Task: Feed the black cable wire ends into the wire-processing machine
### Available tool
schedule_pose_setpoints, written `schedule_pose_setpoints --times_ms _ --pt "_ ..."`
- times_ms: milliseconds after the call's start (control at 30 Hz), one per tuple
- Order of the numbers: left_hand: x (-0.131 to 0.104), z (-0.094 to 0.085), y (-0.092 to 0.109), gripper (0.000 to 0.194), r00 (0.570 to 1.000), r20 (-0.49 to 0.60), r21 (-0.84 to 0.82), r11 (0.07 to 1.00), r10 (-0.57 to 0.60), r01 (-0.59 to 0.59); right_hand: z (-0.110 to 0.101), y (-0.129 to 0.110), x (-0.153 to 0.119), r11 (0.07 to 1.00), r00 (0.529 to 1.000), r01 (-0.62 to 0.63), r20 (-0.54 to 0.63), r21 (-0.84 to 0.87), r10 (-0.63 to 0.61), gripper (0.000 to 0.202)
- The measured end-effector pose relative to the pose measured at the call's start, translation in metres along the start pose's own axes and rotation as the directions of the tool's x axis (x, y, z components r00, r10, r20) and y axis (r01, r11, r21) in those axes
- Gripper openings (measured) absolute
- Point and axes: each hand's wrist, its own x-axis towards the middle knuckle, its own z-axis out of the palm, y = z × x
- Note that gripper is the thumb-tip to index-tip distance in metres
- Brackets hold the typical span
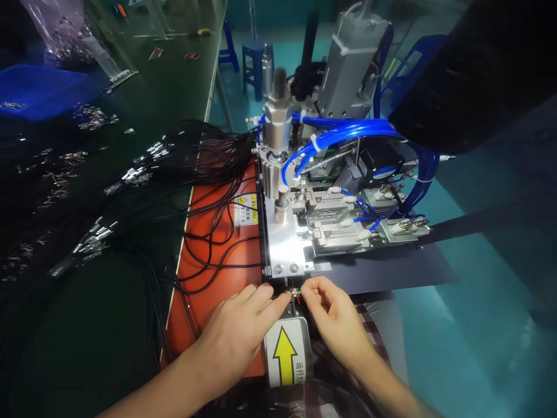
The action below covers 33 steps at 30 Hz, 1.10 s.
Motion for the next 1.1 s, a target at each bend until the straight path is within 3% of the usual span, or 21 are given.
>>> schedule_pose_setpoints --times_ms 133,300,500,700,867,1100 --pt "-0.001 0.0 0.0 0.043 1.0 -0.002 -0.006 1.0 -0.001 0.001 -0.006 -0.006 0.0 0.999 0.999 0.003 -0.049 -0.038 -0.005 0.017" --pt "-0.002 -0.001 0.001 0.041 1.0 -0.006 -0.01 1.0 -0.01 0.01 0.006 -0.019 0.002 0.993 0.997 0.036 -0.058 -0.109 -0.042 0.014" --pt "0.001 0.0 0.0 0.04 1.0 0.007 -0.017 1.0 -0.014 0.014 0.011 -0.014 -0.001 0.997 0.993 0.047 -0.101 -0.053 -0.053 0.016" --pt "0.001 -0.002 0.001 0.04 1.0 0.009 -0.031 0.999 -0.017 0.018 0.006 -0.008 -0.002 0.992 0.997 -0.061 -0.036 0.106 0.065 0.021" --pt "0.002 -0.002 0.002 0.039 0.999 -0.028 -0.059 0.998 -0.022 0.02 0.001 -0.008 0.007 0.881 0.959 -0.28 0.155 0.381 0.238 0.031" --pt "0.005 -0.005 0.002 0.038 0.999 -0.024 -0.113 0.993 -0.024 0.021 0.007 -0.003 -0.013 0.891 0.96 -0.28 0.115 0.358 0.256 0.032"
